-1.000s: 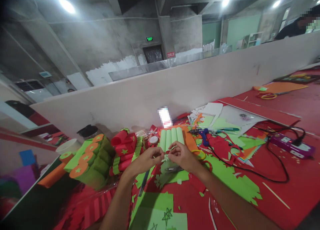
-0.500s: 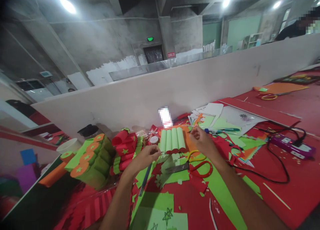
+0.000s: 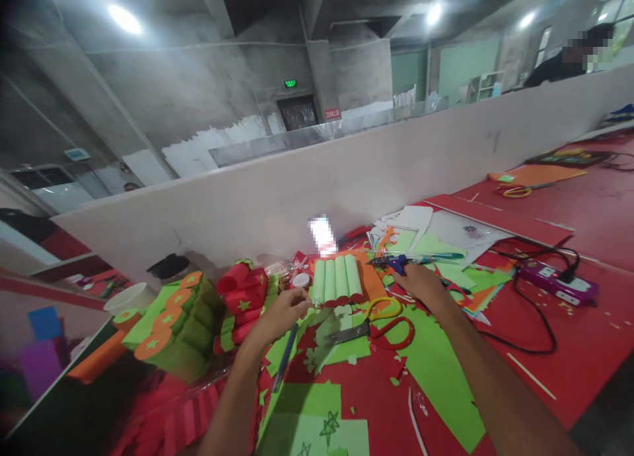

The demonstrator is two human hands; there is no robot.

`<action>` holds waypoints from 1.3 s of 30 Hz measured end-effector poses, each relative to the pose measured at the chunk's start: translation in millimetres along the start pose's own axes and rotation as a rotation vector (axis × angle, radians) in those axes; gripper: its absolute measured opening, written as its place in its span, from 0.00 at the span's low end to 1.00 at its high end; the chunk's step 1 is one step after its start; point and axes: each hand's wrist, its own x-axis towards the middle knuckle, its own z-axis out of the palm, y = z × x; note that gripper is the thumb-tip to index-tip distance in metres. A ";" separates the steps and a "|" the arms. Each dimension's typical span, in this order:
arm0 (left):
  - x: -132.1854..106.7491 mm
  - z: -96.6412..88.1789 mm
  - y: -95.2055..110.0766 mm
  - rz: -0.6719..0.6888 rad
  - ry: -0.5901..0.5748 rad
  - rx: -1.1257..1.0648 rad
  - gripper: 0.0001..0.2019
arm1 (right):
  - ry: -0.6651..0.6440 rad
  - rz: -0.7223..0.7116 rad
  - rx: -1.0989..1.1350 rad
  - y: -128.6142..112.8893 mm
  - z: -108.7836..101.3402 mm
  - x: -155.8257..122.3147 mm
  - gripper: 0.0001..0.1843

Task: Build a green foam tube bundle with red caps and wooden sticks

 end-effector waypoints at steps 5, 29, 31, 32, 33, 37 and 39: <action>1.6 0.0 -7.1 0.030 -0.005 -0.014 0.07 | 0.086 -0.045 0.038 1.3 -5.0 -0.5 0.21; 0.8 0.6 -2.6 -0.001 0.012 -0.004 0.06 | 0.081 -0.023 1.447 -2.5 -11.6 -7.2 0.18; 0.6 0.1 -2.4 -0.006 0.016 0.005 0.06 | 0.018 0.020 1.520 -2.8 -12.0 -8.6 0.13; 0.7 0.0 -2.7 -0.009 0.018 0.012 0.07 | -0.008 0.048 1.554 -2.3 -11.4 -8.7 0.12; 0.8 0.0 -3.2 -0.013 0.020 0.019 0.07 | -0.023 0.078 1.597 -2.0 -10.5 -8.4 0.12; 1.7 0.8 -5.5 -0.008 0.025 0.029 0.07 | -0.041 0.121 1.808 -5.2 -6.7 -5.9 0.06; 1.9 1.4 -6.0 -0.006 0.025 0.023 0.06 | -0.072 0.073 1.905 -9.2 -5.5 -5.1 0.06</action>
